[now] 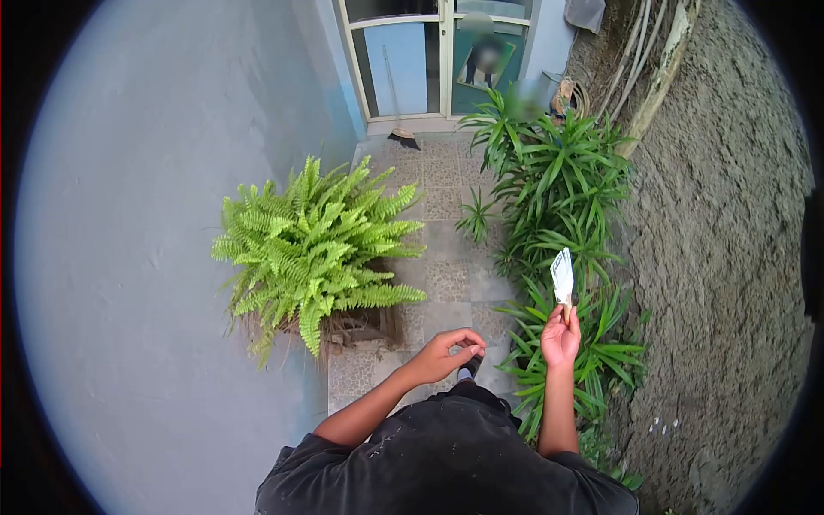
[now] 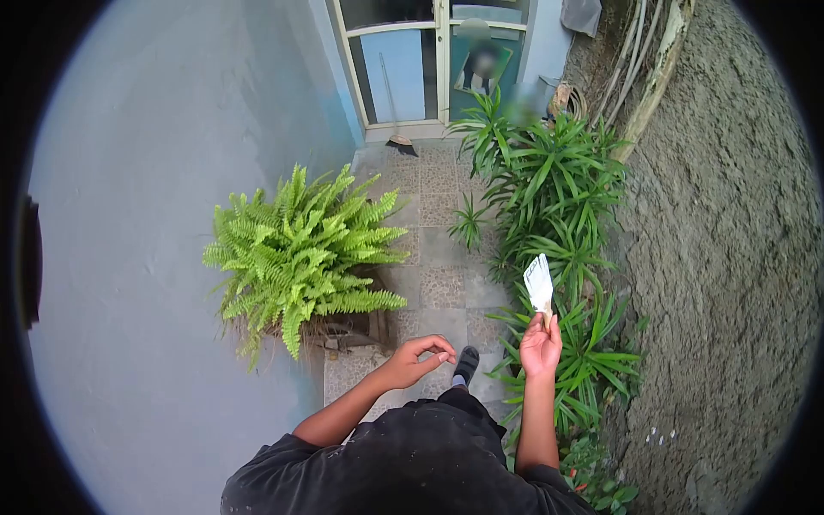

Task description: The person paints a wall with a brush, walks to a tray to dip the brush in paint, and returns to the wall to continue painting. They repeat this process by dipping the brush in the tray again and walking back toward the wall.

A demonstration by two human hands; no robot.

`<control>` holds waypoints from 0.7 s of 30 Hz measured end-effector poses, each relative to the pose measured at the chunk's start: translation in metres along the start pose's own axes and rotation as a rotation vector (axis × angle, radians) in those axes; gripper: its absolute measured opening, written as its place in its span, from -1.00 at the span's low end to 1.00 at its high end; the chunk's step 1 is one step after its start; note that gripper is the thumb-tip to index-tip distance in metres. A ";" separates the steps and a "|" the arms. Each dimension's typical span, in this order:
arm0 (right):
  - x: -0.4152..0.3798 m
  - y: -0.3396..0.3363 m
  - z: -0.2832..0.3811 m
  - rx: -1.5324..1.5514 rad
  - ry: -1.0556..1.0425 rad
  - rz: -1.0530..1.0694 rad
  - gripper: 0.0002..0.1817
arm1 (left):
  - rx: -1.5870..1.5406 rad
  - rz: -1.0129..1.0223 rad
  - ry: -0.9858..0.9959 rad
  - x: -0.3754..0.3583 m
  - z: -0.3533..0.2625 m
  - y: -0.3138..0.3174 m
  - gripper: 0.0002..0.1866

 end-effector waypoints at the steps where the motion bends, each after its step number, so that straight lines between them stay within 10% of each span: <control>1: 0.022 0.004 0.005 0.002 0.009 0.002 -0.72 | 0.019 -0.005 0.016 0.018 -0.002 -0.007 -0.81; 21: 0.375 0.075 -0.025 0.010 0.238 0.156 -0.74 | -0.019 -0.267 -0.004 0.238 0.025 -0.215 -0.83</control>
Point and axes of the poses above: each hand's wrist, its own x-axis towards the middle knuckle, its own y-axis out of the palm, z = x × y, the point moved 4 cm from there along x, towards the middle knuckle, and after that the axes turned 11 degrees about z, right-handed, at the moved point
